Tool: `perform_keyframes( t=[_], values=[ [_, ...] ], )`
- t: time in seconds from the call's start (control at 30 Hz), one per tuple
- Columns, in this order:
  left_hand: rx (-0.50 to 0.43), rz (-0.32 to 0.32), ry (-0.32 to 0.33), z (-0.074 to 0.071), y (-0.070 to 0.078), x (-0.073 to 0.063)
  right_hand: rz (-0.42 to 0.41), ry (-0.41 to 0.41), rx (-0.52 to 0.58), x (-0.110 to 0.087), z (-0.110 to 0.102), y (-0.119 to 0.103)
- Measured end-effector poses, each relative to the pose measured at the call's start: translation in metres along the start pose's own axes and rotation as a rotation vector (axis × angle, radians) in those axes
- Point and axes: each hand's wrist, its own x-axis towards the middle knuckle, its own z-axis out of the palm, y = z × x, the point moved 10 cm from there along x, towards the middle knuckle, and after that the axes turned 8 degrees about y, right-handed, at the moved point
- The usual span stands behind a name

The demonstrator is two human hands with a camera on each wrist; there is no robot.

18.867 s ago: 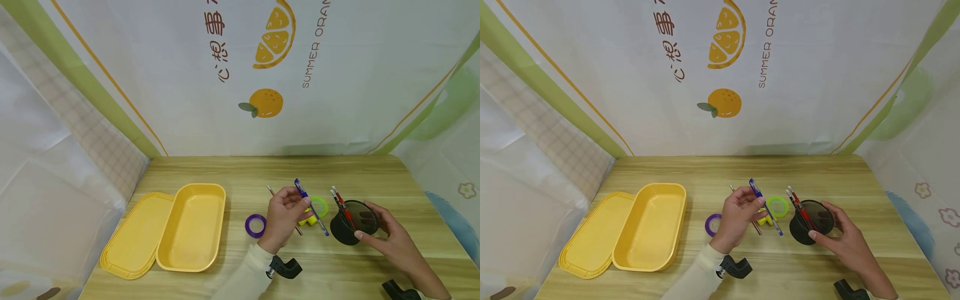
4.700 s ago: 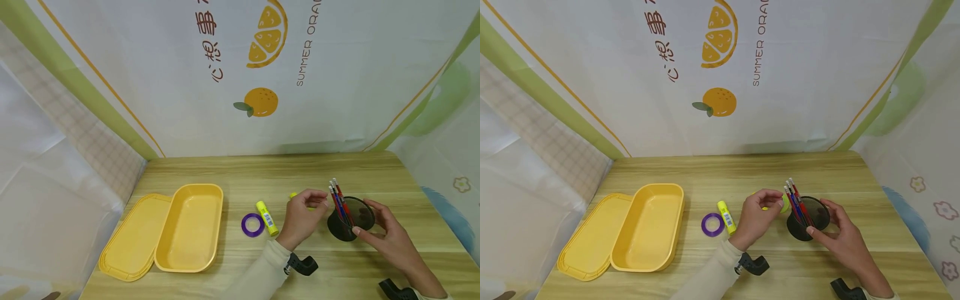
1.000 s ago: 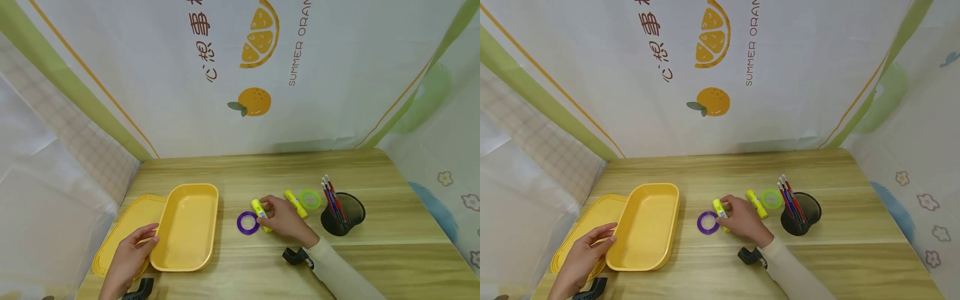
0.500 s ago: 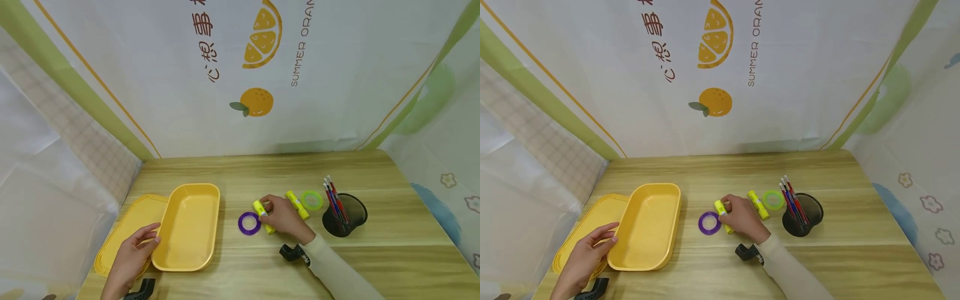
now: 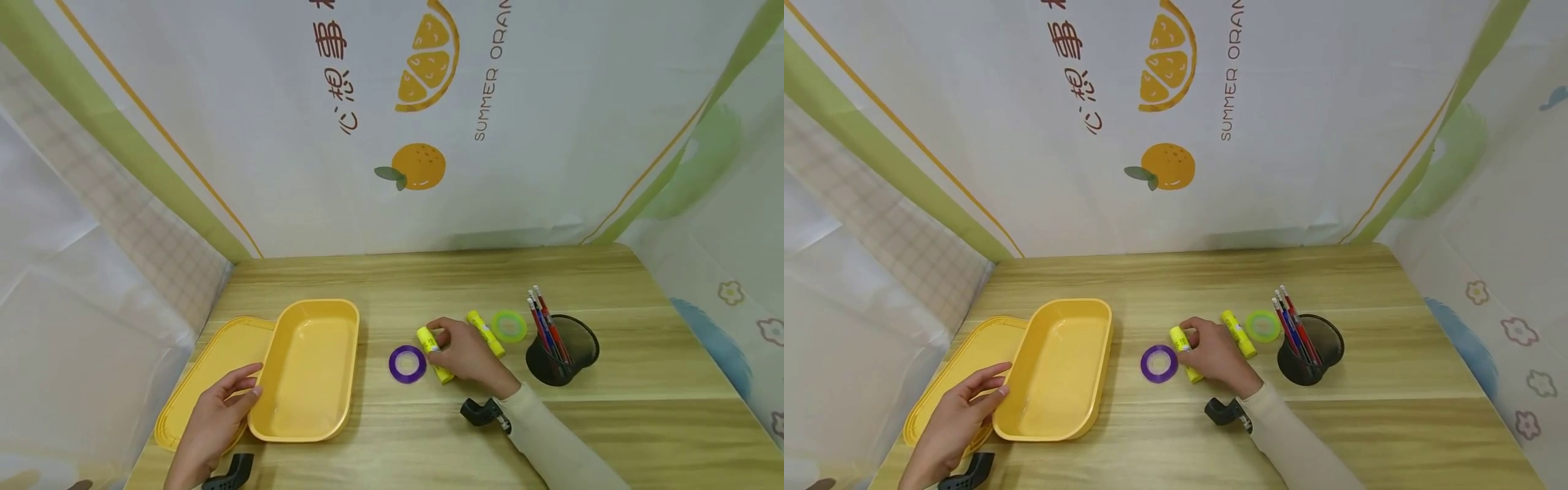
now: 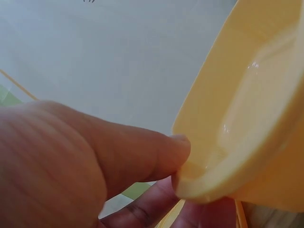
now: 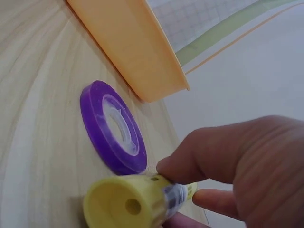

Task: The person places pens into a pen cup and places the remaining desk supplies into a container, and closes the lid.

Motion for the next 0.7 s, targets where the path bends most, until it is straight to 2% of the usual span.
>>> perform_keyframes(
  t=[0.47, 0.7],
  values=[
    [-0.002, 0.012, -0.005, 0.0, 0.001, -0.001, 0.001, 0.008, 0.138, -0.002, -0.006, -0.006],
    [-0.002, 0.014, -0.006, 0.001, 0.0, -0.001, -0.013, -0.03, 0.282, -0.007, -0.009, -0.02]
  ],
)
